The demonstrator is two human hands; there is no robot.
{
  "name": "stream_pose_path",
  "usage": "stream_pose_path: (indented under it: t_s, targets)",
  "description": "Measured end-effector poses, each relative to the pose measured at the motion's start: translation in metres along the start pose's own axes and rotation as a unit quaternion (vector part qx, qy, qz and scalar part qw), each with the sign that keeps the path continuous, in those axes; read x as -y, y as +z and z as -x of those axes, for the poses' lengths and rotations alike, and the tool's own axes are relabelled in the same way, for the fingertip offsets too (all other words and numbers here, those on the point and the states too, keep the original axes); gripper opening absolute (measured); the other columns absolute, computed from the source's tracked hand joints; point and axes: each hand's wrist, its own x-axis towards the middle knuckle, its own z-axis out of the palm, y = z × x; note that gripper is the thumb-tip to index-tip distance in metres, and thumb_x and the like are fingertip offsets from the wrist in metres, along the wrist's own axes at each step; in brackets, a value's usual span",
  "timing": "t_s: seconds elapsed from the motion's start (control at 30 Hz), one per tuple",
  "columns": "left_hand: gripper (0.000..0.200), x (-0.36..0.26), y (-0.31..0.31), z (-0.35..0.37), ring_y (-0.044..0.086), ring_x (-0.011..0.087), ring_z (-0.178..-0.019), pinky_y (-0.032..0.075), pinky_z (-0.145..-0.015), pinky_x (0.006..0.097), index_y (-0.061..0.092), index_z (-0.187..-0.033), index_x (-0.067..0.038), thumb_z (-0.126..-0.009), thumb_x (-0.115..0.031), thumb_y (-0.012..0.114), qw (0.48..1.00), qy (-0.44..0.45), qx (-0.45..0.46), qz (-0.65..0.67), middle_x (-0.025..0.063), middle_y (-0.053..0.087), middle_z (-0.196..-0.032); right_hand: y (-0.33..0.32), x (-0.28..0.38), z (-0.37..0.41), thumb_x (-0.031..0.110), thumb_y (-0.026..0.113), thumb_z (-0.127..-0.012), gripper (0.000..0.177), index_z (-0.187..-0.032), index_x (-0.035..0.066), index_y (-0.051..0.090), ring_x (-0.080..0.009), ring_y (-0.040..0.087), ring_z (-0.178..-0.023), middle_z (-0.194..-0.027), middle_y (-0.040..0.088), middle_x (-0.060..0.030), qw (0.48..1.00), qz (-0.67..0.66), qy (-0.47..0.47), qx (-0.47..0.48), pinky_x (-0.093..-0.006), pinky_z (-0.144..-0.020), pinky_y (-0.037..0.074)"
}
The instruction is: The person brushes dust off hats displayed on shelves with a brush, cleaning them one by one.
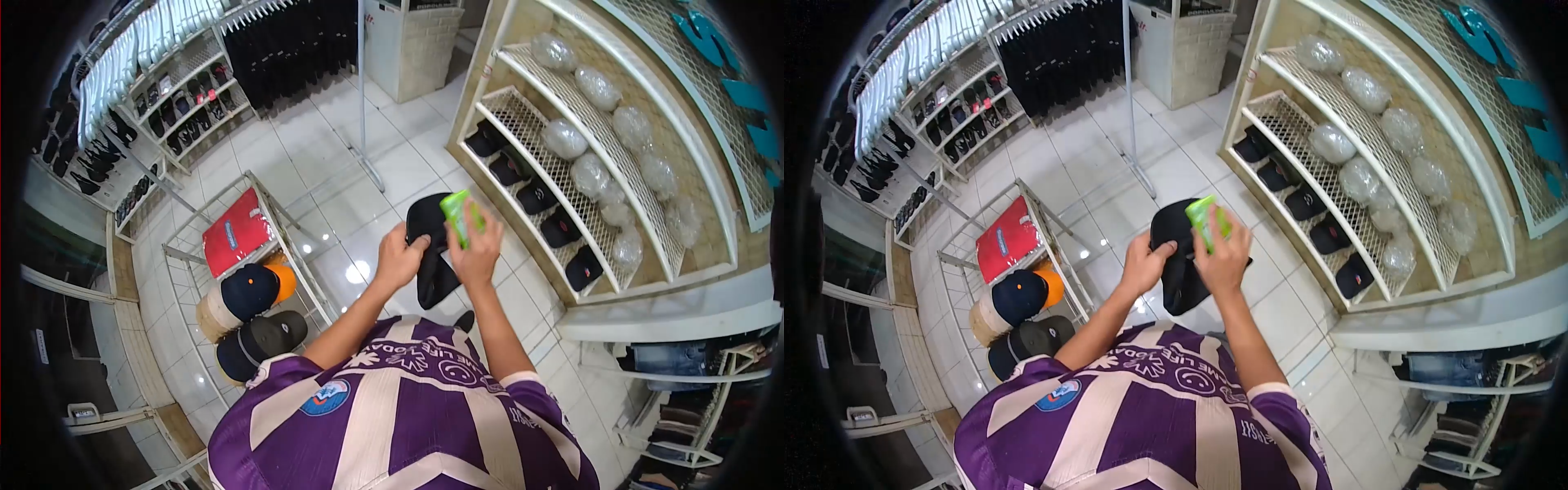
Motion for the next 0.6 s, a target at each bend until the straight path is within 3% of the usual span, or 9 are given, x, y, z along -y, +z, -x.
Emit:
stream_pose_path:
  t_s: [0.03, 0.07, 0.17, 0.27, 0.33, 0.43, 0.53, 0.6]
  targets:
    - [0.028, -0.002, -0.001, 0.000, 0.066, 0.0385, -0.078, 0.050, -0.072, 0.0454, 0.067, -0.097, 0.003, -0.083, -0.022, 0.068, 1.000, 0.016, -0.008, -0.001, 0.0219, 0.068, -0.082, 0.001, 0.003, 0.003, 0.018, 0.082, -0.081, 0.059, -0.137, 0.008, 0.064, -0.0372, 0.058, -0.105, -0.118, 0.063, -0.0189, 0.996, -0.032, -0.073, 0.045, -0.0448, -0.090, 0.047]
    - [0.027, -0.004, -0.002, 0.000, 0.067, 0.0375, -0.078, 0.050, -0.072, 0.0447, 0.067, -0.097, 0.002, -0.083, -0.021, 0.067, 0.999, 0.030, -0.014, -0.003, 0.0213, 0.068, -0.083, 0.000, 0.006, 0.009, 0.018, 0.081, -0.082, 0.060, -0.138, 0.008, 0.063, -0.0372, 0.058, -0.107, -0.118, 0.063, -0.0189, 0.992, -0.065, -0.073, 0.073, -0.0445, -0.092, 0.047]
    - [0.026, -0.010, -0.010, -0.002, 0.066, 0.0356, -0.077, 0.050, -0.072, 0.0433, 0.067, -0.096, 0.003, -0.083, -0.020, 0.067, 1.000, 0.017, -0.004, -0.011, 0.0209, 0.068, -0.083, 0.004, -0.016, -0.005, 0.017, 0.080, -0.083, 0.057, -0.137, 0.007, 0.063, -0.0363, 0.058, -0.103, -0.122, 0.061, -0.0177, 0.999, -0.017, 0.035, 0.023, -0.0438, -0.090, 0.047]
    - [0.027, -0.006, -0.009, 0.000, 0.066, 0.0356, -0.075, 0.049, -0.070, 0.0432, 0.067, -0.096, 0.003, -0.083, -0.021, 0.068, 1.000, -0.011, -0.004, 0.004, 0.0209, 0.068, -0.082, 0.001, 0.003, -0.007, 0.017, 0.080, -0.082, 0.057, -0.136, 0.007, 0.064, -0.0358, 0.058, -0.105, -0.122, 0.061, -0.0174, 0.999, -0.029, 0.027, 0.008, -0.0437, -0.091, 0.046]
    - [0.028, -0.008, -0.010, -0.002, 0.065, 0.0358, -0.073, 0.049, -0.068, 0.0430, 0.067, -0.096, 0.003, -0.083, -0.022, 0.068, 0.999, -0.025, 0.004, 0.020, 0.0209, 0.068, -0.080, 0.000, 0.007, 0.004, 0.018, 0.081, -0.080, 0.059, -0.136, 0.007, 0.064, -0.0355, 0.058, -0.105, -0.122, 0.061, -0.0176, 0.991, -0.075, -0.088, 0.070, -0.0438, -0.091, 0.046]
    - [0.029, -0.005, -0.011, -0.001, 0.065, 0.0305, -0.068, 0.049, -0.065, 0.0411, 0.068, -0.096, 0.004, -0.083, -0.022, 0.070, 1.000, 0.019, -0.008, -0.009, 0.0194, 0.067, -0.076, 0.004, -0.014, -0.007, 0.022, 0.080, -0.082, 0.061, -0.138, 0.005, 0.061, -0.0360, 0.057, -0.107, -0.123, 0.061, -0.0192, 0.999, 0.001, 0.017, 0.032, -0.0456, -0.092, 0.046]
    - [0.030, 0.002, -0.005, -0.003, 0.065, 0.0303, -0.068, 0.049, -0.065, 0.0410, 0.068, -0.096, 0.004, -0.082, -0.022, 0.070, 1.000, -0.010, -0.013, 0.012, 0.0196, 0.067, -0.076, 0.005, -0.004, -0.009, 0.022, 0.080, -0.083, 0.062, -0.139, 0.005, 0.060, -0.0359, 0.058, -0.107, -0.123, 0.061, -0.0190, 1.000, -0.008, 0.022, -0.003, -0.0454, -0.091, 0.046]
    - [0.029, 0.003, -0.004, -0.002, 0.065, 0.0312, -0.067, 0.049, -0.064, 0.0411, 0.068, -0.095, 0.004, -0.081, -0.021, 0.070, 0.999, -0.014, 0.004, 0.039, 0.0200, 0.067, -0.076, 0.002, 0.007, 0.002, 0.021, 0.079, -0.083, 0.060, -0.138, 0.006, 0.061, -0.0352, 0.059, -0.108, -0.125, 0.061, -0.0187, 0.993, -0.057, -0.077, 0.064, -0.0450, -0.092, 0.045]
